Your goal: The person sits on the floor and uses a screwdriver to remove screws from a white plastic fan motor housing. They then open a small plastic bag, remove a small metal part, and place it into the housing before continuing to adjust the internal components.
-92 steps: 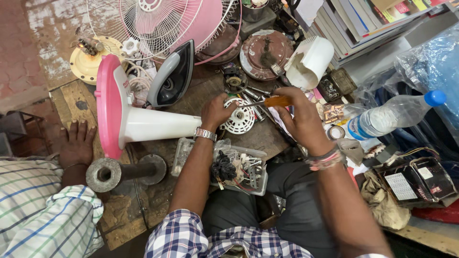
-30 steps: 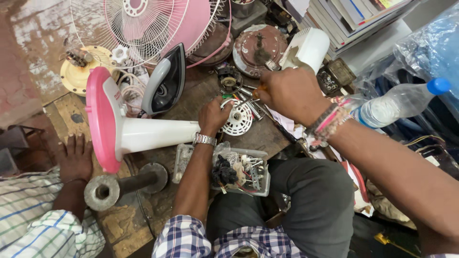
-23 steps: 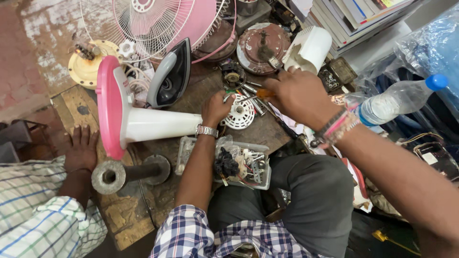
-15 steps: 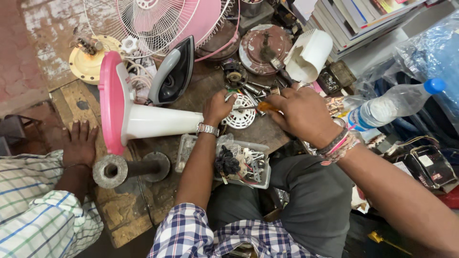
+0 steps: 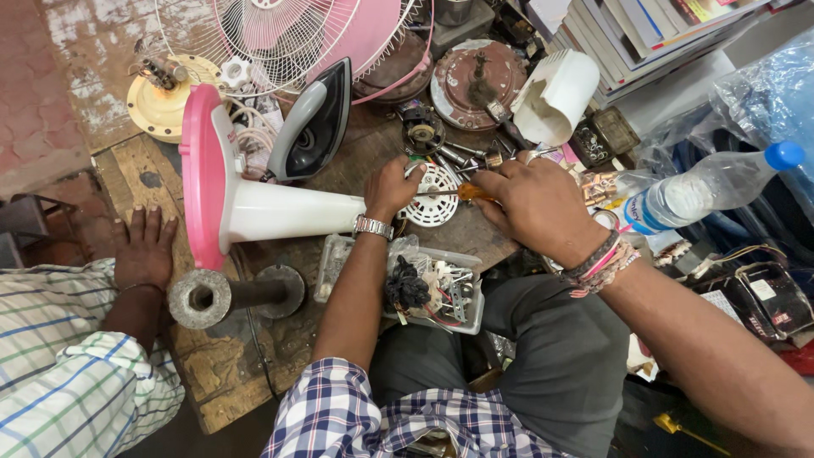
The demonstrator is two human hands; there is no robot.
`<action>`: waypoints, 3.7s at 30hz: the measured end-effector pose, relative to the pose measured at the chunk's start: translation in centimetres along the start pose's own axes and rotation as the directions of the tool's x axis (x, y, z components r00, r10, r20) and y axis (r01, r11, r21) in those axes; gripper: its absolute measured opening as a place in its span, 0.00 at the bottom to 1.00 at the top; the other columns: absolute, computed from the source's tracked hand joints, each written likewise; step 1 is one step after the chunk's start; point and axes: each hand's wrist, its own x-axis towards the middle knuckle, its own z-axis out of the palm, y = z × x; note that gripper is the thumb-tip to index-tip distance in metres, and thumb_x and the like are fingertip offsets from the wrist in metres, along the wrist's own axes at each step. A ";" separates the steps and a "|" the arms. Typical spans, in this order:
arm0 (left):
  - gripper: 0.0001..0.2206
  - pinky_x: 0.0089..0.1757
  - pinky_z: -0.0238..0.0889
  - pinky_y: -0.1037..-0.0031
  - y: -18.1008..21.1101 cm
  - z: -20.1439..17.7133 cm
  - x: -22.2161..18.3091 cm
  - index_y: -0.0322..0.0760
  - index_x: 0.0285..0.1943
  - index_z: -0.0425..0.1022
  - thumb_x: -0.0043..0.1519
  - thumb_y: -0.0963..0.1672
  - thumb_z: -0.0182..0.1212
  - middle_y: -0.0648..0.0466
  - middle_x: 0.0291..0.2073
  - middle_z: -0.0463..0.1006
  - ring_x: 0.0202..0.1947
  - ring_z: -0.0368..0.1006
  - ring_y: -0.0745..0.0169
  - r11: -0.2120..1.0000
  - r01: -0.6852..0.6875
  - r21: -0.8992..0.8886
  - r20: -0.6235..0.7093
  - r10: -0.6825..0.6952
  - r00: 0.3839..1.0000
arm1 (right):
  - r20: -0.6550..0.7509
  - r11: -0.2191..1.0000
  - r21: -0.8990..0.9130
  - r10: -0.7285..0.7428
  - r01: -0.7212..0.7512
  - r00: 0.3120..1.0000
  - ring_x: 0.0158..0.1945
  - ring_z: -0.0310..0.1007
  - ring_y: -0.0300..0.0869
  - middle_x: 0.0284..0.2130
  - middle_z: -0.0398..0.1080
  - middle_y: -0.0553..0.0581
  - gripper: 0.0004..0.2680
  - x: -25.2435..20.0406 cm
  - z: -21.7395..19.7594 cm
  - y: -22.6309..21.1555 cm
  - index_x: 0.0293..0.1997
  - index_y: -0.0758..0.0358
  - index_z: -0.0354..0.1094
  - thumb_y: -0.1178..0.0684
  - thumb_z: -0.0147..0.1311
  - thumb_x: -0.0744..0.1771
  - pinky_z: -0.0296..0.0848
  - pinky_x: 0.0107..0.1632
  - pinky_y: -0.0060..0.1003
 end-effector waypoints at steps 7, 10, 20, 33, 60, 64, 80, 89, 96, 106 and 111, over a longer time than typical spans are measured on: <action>0.18 0.44 0.68 0.52 0.1 0.1 -0.2 0.42 0.48 0.80 0.60 0.55 0.60 0.40 0.41 0.82 0.44 0.77 0.36 1.000 -0.016 -0.025 -0.017 0.015 1.000 | 0.018 0.896 -0.111 -0.431 0.430 0.902 0.41 0.71 0.46 0.31 0.70 0.52 0.09 3.4 -2.3 2.0 0.45 0.51 0.76 0.54 0.53 0.63 0.67 0.43 0.43; 0.18 0.44 0.68 0.52 0.1 0.1 -0.2 0.41 0.49 0.80 0.60 0.54 0.60 0.40 0.41 0.82 0.44 0.77 0.36 0.999 -0.009 -0.036 -0.014 0.009 1.000 | 0.043 0.909 -0.045 -0.412 0.414 0.910 0.37 0.71 0.47 0.29 0.70 0.54 0.07 5.1 -2.2 2.0 0.41 0.55 0.75 0.49 0.55 0.63 0.66 0.41 0.45; 0.20 0.42 0.69 0.53 -0.3 1.0 0.4 0.38 0.48 0.80 0.60 0.55 0.60 0.41 0.39 0.83 0.41 0.78 0.38 1.000 -0.030 -0.008 -0.060 0.030 0.998 | -0.068 0.982 0.016 -0.184 0.186 0.980 0.26 0.72 0.52 0.19 0.68 0.57 0.09 5.0 -0.3 -0.5 0.32 0.60 0.72 0.46 0.57 0.67 0.68 0.34 0.49; 0.19 0.41 0.69 0.53 -0.4 1.0 -0.4 0.39 0.48 0.80 0.61 0.55 0.61 0.41 0.39 0.82 0.41 0.78 0.38 0.998 -0.056 -0.028 -0.071 0.054 0.996 | -0.079 0.953 0.047 -0.295 0.299 0.952 0.40 0.74 0.54 0.32 0.72 0.60 0.05 2.2 -1.3 1.4 0.42 0.61 0.69 0.54 0.52 0.65 0.70 0.41 0.50; 0.20 0.42 0.70 0.53 -1.3 1.5 -0.8 0.41 0.49 0.80 0.60 0.56 0.60 0.41 0.40 0.83 0.42 0.79 0.38 0.999 -0.046 -0.027 -0.097 0.043 0.994 | 0.130 0.998 0.023 0.057 -0.061 0.990 0.25 0.73 0.59 0.18 0.69 0.63 0.14 2.8 0.3 0.1 0.31 0.62 0.71 0.43 0.53 0.69 0.71 0.32 0.54; 0.19 0.43 0.69 0.52 -0.3 0.7 -0.2 0.45 0.50 0.81 0.59 0.56 0.60 0.41 0.39 0.83 0.42 0.79 0.38 0.999 -0.028 -0.034 -0.080 0.025 0.996 | 0.155 0.928 -0.016 0.370 -0.372 0.916 0.26 0.74 0.60 0.19 0.70 0.65 0.15 2.9 0.2 0.3 0.33 0.62 0.73 0.38 0.56 0.68 0.72 0.31 0.55; 0.18 0.40 0.69 0.51 -2.2 2.5 -1.1 0.43 0.47 0.80 0.61 0.56 0.60 0.42 0.37 0.83 0.40 0.78 0.37 0.997 -0.071 -0.030 -0.077 0.069 0.995 | 0.273 0.944 0.036 0.306 -0.327 0.912 0.28 0.76 0.60 0.21 0.72 0.65 0.15 3.6 0.2 -0.5 0.39 0.62 0.72 0.38 0.56 0.68 0.74 0.33 0.53; 0.18 0.41 0.69 0.52 -1.3 1.5 -0.2 0.44 0.48 0.80 0.60 0.56 0.60 0.42 0.39 0.82 0.41 0.78 0.37 0.995 -0.085 -0.053 -0.089 0.080 0.993 | -0.069 0.982 -0.064 -0.182 0.178 0.981 0.35 0.75 0.54 0.29 0.73 0.62 0.13 3.2 -1.2 0.3 0.42 0.64 0.72 0.49 0.58 0.59 0.72 0.36 0.47; 0.19 0.42 0.69 0.52 -2.1 2.0 -0.4 0.41 0.47 0.80 0.62 0.56 0.60 0.42 0.39 0.83 0.43 0.78 0.37 0.997 -0.072 -0.011 -0.067 0.071 0.995 | 0.153 0.977 -0.079 -0.185 0.198 0.971 0.36 0.76 0.52 0.28 0.73 0.59 0.07 2.5 -0.4 -0.6 0.41 0.61 0.71 0.50 0.55 0.66 0.72 0.40 0.48; 0.19 0.39 0.68 0.52 -1.3 1.6 0.0 0.38 0.47 0.79 0.61 0.55 0.61 0.41 0.37 0.82 0.38 0.78 0.38 0.993 -0.096 -0.072 -0.085 0.090 0.992 | 0.061 1.000 0.027 -0.013 0.011 0.998 0.36 0.75 0.56 0.29 0.73 0.62 0.10 1.6 -1.3 0.1 0.45 0.64 0.67 0.49 0.53 0.66 0.72 0.37 0.49; 0.18 0.39 0.68 0.53 -1.3 1.4 0.2 0.39 0.47 0.80 0.61 0.55 0.61 0.41 0.36 0.82 0.38 0.78 0.39 0.989 -0.131 -0.064 -0.087 0.125 0.988 | 0.050 0.919 -0.086 -0.382 0.385 0.923 0.39 0.74 0.51 0.29 0.71 0.57 0.08 1.6 -1.7 0.9 0.44 0.61 0.69 0.56 0.51 0.63 0.71 0.42 0.46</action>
